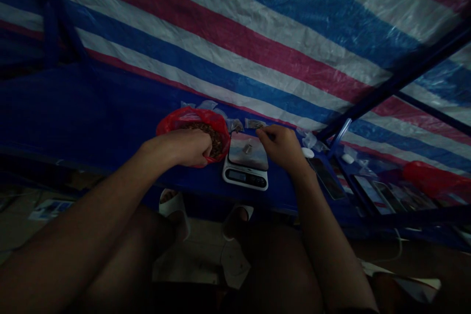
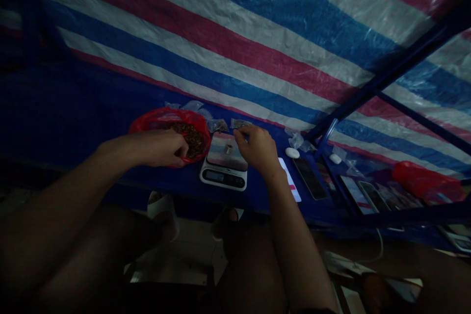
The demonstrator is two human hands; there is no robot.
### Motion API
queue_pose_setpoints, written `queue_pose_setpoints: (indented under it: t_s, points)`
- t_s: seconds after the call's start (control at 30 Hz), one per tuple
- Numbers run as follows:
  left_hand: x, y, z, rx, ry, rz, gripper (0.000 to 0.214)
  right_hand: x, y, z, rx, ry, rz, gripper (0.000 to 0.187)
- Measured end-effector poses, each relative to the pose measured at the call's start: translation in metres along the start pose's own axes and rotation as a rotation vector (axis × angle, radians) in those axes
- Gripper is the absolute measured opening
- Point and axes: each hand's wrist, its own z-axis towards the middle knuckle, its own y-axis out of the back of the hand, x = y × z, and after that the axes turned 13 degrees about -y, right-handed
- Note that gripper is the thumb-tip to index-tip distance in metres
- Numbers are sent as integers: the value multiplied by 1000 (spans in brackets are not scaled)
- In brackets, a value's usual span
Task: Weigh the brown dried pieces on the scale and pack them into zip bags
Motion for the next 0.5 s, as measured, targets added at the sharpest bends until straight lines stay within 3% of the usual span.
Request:
queue_pose_setpoints:
  t_s: [0.1, 0.2, 0.4, 0.5]
  points:
    - [8, 7, -4, -91, -62, -85, 25, -7, -6, 10, 9, 1, 106, 29]
    - [18, 15, -13, -165, -91, -125, 27, -13, -10, 28, 115, -26, 168, 30]
    - [20, 17, -19, -63, 19, -107, 41, -3, -18, 75, 433, 35, 78, 33]
    - [17, 13, -12, -133, -3, -71, 40, 9, -27, 91, 499, 80, -56, 29]
